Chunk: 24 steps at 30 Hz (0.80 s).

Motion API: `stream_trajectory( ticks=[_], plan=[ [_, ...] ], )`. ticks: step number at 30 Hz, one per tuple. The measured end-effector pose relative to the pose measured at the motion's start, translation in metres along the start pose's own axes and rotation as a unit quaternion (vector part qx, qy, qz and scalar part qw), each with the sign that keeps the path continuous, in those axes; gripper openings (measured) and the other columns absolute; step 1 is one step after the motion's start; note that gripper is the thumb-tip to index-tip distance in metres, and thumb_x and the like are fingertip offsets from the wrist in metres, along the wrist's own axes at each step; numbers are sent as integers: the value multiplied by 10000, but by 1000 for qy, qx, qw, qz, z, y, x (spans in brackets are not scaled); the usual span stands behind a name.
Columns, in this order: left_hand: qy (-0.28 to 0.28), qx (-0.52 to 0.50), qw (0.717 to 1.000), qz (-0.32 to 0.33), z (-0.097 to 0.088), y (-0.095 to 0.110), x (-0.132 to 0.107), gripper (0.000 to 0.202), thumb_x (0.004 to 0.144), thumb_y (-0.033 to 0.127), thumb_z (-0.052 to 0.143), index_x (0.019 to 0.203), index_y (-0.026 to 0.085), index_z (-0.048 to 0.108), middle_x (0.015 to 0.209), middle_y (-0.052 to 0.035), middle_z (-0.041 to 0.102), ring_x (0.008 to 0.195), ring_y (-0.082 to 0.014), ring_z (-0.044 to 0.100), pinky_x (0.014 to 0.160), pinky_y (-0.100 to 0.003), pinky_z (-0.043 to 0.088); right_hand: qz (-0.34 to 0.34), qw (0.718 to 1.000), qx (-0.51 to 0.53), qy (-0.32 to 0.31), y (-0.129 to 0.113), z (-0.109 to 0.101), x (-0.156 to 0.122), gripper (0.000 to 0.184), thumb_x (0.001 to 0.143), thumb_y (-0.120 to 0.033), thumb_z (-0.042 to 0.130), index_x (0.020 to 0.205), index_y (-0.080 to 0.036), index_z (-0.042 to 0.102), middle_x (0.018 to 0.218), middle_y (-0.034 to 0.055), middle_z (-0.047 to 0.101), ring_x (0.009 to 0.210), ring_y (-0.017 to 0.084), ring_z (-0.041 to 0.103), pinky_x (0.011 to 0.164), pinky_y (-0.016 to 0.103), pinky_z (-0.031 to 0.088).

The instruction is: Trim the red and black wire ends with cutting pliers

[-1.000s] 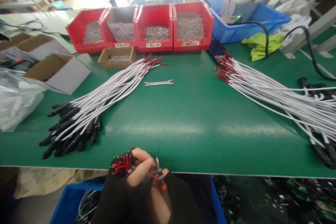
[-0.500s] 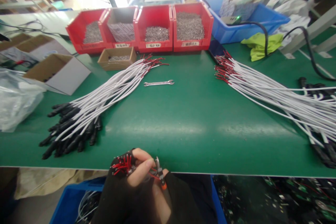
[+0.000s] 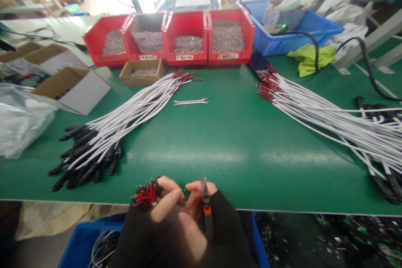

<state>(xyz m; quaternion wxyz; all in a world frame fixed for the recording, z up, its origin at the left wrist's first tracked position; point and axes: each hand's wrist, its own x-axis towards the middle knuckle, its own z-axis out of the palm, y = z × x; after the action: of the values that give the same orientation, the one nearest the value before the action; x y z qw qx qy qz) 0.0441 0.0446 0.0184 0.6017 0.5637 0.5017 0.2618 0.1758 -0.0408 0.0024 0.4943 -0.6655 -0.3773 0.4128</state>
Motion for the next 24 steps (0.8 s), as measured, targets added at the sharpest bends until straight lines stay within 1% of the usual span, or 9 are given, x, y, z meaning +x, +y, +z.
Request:
stream_trajectory(
  ticks=[3, 6, 9, 13, 17, 19, 20, 22, 24],
  plan=[
    [-20, -11, 999, -26, -3, -4, -1, 184, 895, 299, 666, 741, 200, 666, 691, -1, 700, 678, -189, 672, 647, -258, 513, -9, 999, -34, -4, 1, 5, 3, 236, 934, -386, 679, 1132, -263, 645, 989, 57, 728, 887, 232, 709, 821, 340, 590],
    [-25, 18, 999, -20, -5, -1, 0, 287, 950, 345, 627, 700, 207, 666, 676, -2, 677, 663, -184, 647, 656, -264, 513, 3, 998, -63, 6, 2, 5, 5, 249, 953, -347, 677, 1179, -265, 612, 1160, 86, 719, 1049, 257, 705, 977, 389, 547],
    [-43, 12, 999, -23, -5, 4, 1, 327, 982, 368, 579, 729, 204, 706, 765, -30, 721, 758, -208, 679, 728, -282, 530, 2, 998, -56, -26, 0, -1, 10, 230, 954, -370, 683, 1154, -266, 635, 1122, 71, 747, 997, 244, 731, 897, 352, 597],
    [-112, -106, 985, -78, -5, 3, 4, 257, 943, 413, 621, 862, 183, 702, 934, -62, 745, 923, -251, 696, 848, -317, 531, 14, 997, -29, -63, 1, -8, 19, 284, 923, -376, 709, 1159, -224, 669, 1155, 110, 758, 1005, 274, 743, 886, 370, 616],
    [-131, -86, 986, -59, -8, -2, 8, 326, 943, 405, 637, 710, 186, 572, 678, 21, 563, 659, -153, 535, 628, -255, 435, 44, 997, -17, -69, 3, -11, 24, 275, 905, -400, 724, 1091, -200, 690, 1116, 114, 754, 989, 290, 733, 849, 376, 613],
    [-139, -70, 987, -50, -10, -4, 9, 324, 946, 380, 643, 699, 188, 557, 637, 43, 514, 618, -135, 483, 595, -248, 395, 51, 995, -1, -82, 1, -9, 24, 232, 929, -413, 699, 1010, -196, 688, 1008, 84, 754, 904, 255, 734, 809, 341, 608],
    [-138, -73, 986, -52, -10, -5, 9, 292, 945, 362, 648, 723, 187, 574, 645, 42, 535, 629, -137, 498, 608, -247, 403, 52, 995, 11, -89, -1, -8, 24, 222, 944, -418, 681, 978, -198, 682, 954, 65, 747, 859, 231, 729, 792, 319, 604],
    [-139, -93, 984, -56, -11, -6, 10, 232, 947, 325, 654, 768, 188, 597, 741, 18, 636, 699, -152, 564, 673, -256, 441, 57, 993, 36, -93, -3, -6, 25, 222, 968, -431, 654, 990, -211, 681, 876, 26, 725, 795, 191, 714, 748, 273, 595],
    [-156, -130, 978, -54, -11, -6, 10, 220, 948, 304, 657, 770, 186, 602, 987, -29, 724, 836, -180, 629, 760, -272, 471, 52, 993, 40, -97, -4, -4, 25, 237, 972, -439, 651, 1083, -233, 690, 889, 17, 729, 816, 186, 716, 742, 260, 592]
  ],
)
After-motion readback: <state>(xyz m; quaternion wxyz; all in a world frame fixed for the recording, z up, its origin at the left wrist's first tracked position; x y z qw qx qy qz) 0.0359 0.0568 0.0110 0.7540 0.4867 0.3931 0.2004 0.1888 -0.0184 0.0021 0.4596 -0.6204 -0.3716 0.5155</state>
